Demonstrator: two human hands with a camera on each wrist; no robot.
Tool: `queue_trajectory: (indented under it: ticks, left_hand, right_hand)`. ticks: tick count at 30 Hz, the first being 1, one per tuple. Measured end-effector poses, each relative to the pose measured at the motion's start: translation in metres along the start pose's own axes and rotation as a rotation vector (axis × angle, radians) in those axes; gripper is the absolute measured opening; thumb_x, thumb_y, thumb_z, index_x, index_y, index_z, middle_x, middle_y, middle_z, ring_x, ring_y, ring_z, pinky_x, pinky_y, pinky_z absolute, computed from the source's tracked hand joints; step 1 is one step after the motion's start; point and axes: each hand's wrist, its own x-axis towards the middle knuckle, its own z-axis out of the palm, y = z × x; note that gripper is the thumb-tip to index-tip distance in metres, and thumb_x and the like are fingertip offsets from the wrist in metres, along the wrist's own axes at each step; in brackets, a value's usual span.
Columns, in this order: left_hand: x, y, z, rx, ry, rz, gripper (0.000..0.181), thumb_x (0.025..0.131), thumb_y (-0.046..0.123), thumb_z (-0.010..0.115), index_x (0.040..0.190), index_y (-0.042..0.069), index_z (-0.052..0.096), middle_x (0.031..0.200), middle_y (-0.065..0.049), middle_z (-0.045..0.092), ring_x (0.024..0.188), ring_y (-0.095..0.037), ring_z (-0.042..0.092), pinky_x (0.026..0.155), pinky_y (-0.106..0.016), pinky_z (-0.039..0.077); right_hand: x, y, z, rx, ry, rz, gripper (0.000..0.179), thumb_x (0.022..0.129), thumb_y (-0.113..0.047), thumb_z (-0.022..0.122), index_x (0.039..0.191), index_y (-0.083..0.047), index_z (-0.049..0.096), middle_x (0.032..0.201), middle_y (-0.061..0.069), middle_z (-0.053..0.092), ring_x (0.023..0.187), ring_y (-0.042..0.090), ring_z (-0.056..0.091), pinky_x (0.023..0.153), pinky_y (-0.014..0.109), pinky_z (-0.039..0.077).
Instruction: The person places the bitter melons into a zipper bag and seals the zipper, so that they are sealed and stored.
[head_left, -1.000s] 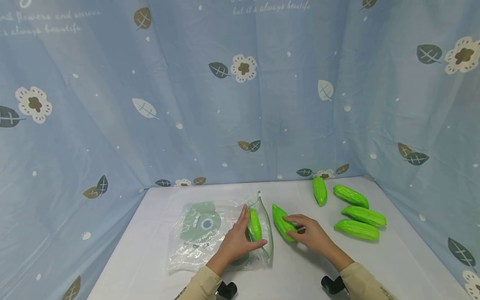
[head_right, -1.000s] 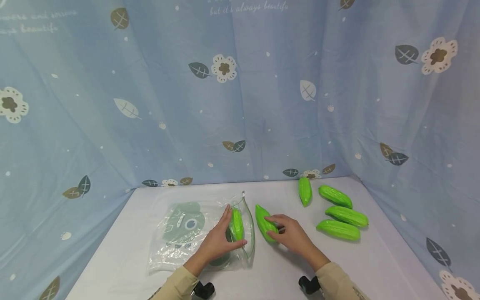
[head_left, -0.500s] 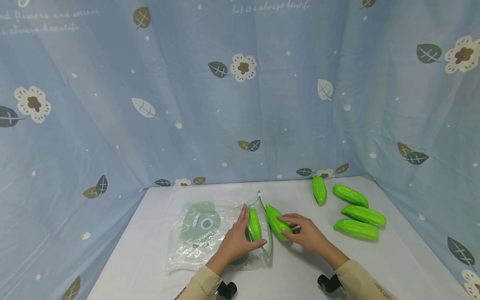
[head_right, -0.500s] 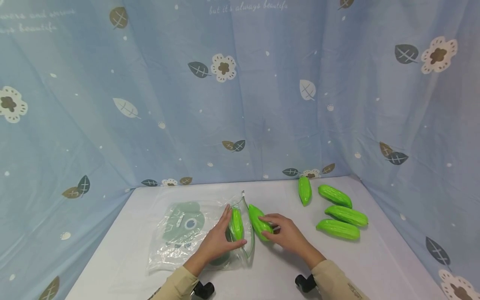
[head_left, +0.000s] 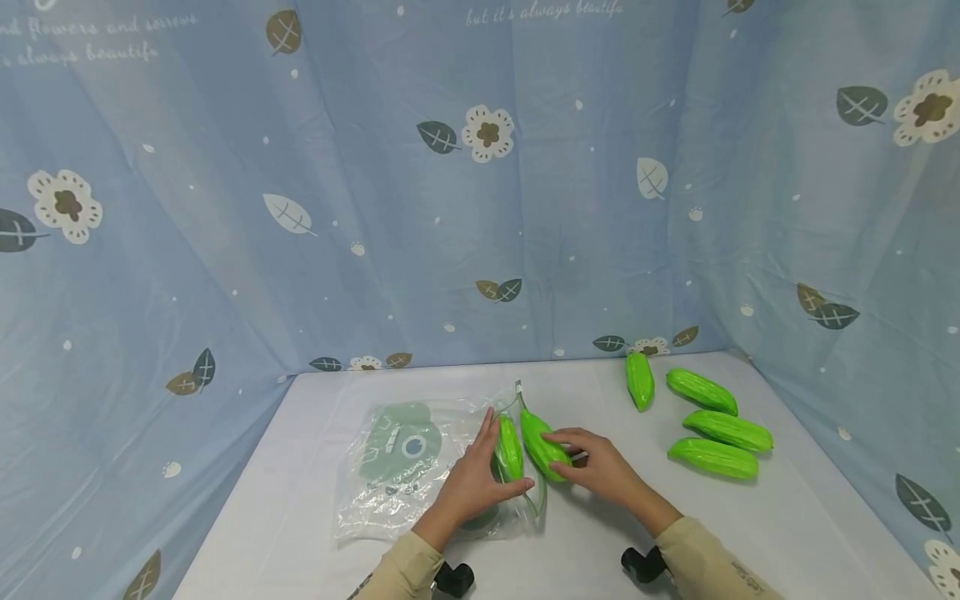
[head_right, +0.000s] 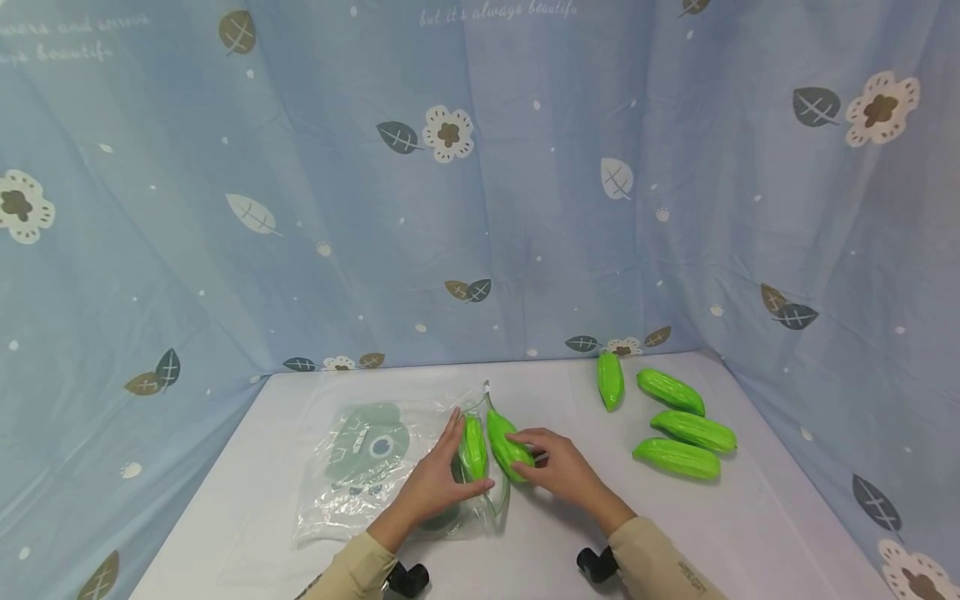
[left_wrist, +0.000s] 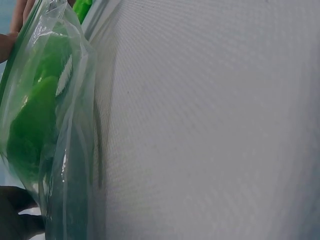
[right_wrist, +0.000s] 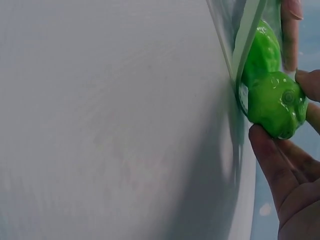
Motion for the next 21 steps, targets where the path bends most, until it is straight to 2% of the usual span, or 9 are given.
queue_trajectory:
  ticks: [6, 12, 15, 21]
  left_hand:
    - [0.000, -0.001, 0.001, 0.001, 0.004, 0.010, 0.115, 0.081, 0.069, 0.072, 0.164, 0.010, 0.019, 0.172, -0.002, 0.007, 0.144, -0.045, 0.036, 0.107, -0.069, 0.038]
    - [0.000, 0.002, 0.001, -0.021, 0.022, 0.021, 0.116, 0.080, 0.066, 0.075, 0.164, 0.010, 0.018, 0.172, 0.000, 0.008, 0.150, -0.046, 0.023, 0.109, -0.067, 0.037]
    - [0.000, 0.004, 0.000, -0.032, 0.032, 0.023, 0.117, 0.080, 0.065, 0.076, 0.164, 0.009, 0.018, 0.172, 0.000, 0.008, 0.151, -0.047, 0.017, 0.108, -0.068, 0.037]
    - [0.000, 0.009, -0.003, -0.042, 0.033, 0.027, 0.118, 0.079, 0.066, 0.076, 0.164, 0.010, 0.017, 0.171, 0.001, 0.008, 0.155, -0.039, 0.008, 0.112, -0.064, 0.035]
  right_hand:
    - [0.005, -0.006, 0.007, -0.011, -0.001, 0.017, 0.046, 0.094, -0.031, 0.075, 0.135, -0.011, 0.067, 0.134, 0.016, 0.063, 0.103, 0.028, 0.070, 0.079, 0.030, 0.060]
    - [0.010, -0.010, 0.012, 0.001, 0.009, 0.063, 0.046, 0.095, -0.034, 0.074, 0.136, -0.014, 0.067, 0.135, 0.010, 0.064, 0.107, 0.027, 0.069, 0.082, 0.030, 0.059]
    - [0.010, -0.010, 0.014, 0.009, 0.007, 0.050, 0.044, 0.098, -0.032, 0.070, 0.137, -0.012, 0.066, 0.136, 0.012, 0.063, 0.110, 0.030, 0.068, 0.085, 0.033, 0.060]
    - [0.012, -0.012, 0.017, 0.020, -0.008, 0.037, 0.041, 0.100, -0.030, 0.067, 0.137, -0.012, 0.066, 0.137, 0.013, 0.063, 0.111, 0.031, 0.068, 0.087, 0.040, 0.059]
